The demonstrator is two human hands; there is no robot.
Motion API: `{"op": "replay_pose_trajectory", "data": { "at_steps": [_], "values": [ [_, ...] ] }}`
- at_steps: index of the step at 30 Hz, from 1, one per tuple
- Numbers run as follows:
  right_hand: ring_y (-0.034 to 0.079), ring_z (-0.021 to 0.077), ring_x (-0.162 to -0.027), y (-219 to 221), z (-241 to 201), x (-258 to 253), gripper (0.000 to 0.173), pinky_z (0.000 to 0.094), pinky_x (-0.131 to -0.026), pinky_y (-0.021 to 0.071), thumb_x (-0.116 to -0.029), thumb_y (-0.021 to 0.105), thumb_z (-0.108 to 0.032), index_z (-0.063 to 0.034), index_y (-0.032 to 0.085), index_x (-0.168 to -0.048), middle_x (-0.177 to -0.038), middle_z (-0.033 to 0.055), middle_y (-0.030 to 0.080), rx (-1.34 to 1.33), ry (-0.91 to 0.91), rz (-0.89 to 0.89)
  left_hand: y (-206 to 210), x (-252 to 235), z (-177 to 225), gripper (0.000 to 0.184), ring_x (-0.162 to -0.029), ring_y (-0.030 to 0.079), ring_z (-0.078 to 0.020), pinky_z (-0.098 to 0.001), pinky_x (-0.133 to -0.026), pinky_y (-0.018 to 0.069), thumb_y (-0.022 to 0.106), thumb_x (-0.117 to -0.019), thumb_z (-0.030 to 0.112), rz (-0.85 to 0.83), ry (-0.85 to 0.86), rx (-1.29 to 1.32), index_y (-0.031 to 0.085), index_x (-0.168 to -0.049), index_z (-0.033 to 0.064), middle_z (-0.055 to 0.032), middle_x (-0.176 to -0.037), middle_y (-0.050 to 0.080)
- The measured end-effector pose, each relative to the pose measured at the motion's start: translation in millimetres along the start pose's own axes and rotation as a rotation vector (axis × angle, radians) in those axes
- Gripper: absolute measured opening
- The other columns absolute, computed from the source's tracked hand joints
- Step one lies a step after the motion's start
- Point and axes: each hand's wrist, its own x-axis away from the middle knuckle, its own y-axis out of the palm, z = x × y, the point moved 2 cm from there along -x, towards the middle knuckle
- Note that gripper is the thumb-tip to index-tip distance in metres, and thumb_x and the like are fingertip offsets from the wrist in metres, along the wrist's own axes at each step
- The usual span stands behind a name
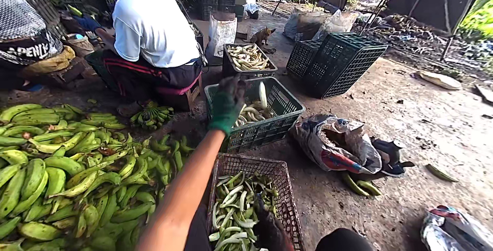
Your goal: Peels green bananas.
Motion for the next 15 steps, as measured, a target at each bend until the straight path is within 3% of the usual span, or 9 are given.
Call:
{"op": "replay_pose_trajectory", "data": {
  "at_steps": [1, 3, 8, 12, 15],
  "values": [
    [0.068, 0.0201, -0.069, -2.1, 5.4, -1.4, 0.048, 0.0428, -0.065, 0.0598, -0.1087, 0.034, -0.036, 0.0019, 0.053, -0.130, -0.083, 0.0086, 0.069, -0.016, 0.009, 0.030, -16.8, 21.0, -21.3, 0.048, -0.121, 0.060, -0.0366, -0.0571, -0.099, 0.0512, 0.060, -0.1016, 0.023, -0.040, -0.053, -0.020, 0.051, -0.148, 0.0139, -0.0192, -0.143, 0.054],
    [0.067, 0.0200, -0.068, -6.2, 13.3, 0.0, 0.048, 0.0418, -0.064, 0.0587, -0.1088, 0.032, -0.037, 0.0000, 0.051, -0.131, -0.083, 0.0089, 0.069, -0.023, 0.041, 0.046, -53.4, 66.4, -77.4, 0.046, -0.121, 0.061, -0.0353, -0.0577, -0.101, 0.0497, 0.064, -0.0991, 0.023, -0.041, -0.193, -0.065, 0.056, -0.143, 0.0117, -0.0187, -0.139, 0.058],
    [0.067, 0.0170, -0.065, 9.0, 15.4, 0.4, 0.047, 0.0385, -0.061, 0.0592, -0.1101, 0.030, -0.036, -0.0015, 0.052, -0.134, -0.077, 0.0050, 0.068, 0.016, 0.066, -0.007, -171.3, 243.8, -207.6, 0.055, -0.127, 0.058, -0.0367, -0.0581, -0.109, 0.0429, 0.050, -0.1043, 0.047, 0.004, -0.902, -0.333, 0.058, -0.141, 0.0069, -0.0217, -0.133, 0.062],
    [0.069, 0.0177, -0.070, 23.4, 24.5, -5.2, 0.049, 0.0421, -0.067, 0.0608, -0.1095, 0.032, -0.036, -0.0018, 0.044, -0.143, -0.082, 0.0039, 0.068, 0.112, 0.115, -0.114, -229.1, 405.3, -233.7, 0.064, -0.133, 0.053, -0.0377, -0.0589, -0.113, 0.0396, 0.052, -0.1018, 0.052, 0.095, -1.280, -0.468, 0.050, -0.148, 0.0076, -0.0219, -0.142, 0.057],
    [0.071, 0.0151, -0.070, 24.9, 34.4, -13.8, 0.047, 0.0421, -0.069, 0.0628, -0.1080, 0.031, -0.035, -0.0021, 0.042, -0.140, -0.084, -0.0005, 0.070, 0.176, 0.112, -0.179, -236.0, 463.4, -232.5, 0.069, -0.134, 0.053, -0.0369, -0.0582, -0.113, 0.0398, 0.053, -0.1001, 0.054, 0.071, -1.398, -0.567, 0.046, -0.152, 0.0102, -0.0204, -0.144, 0.056]
  ]
}}
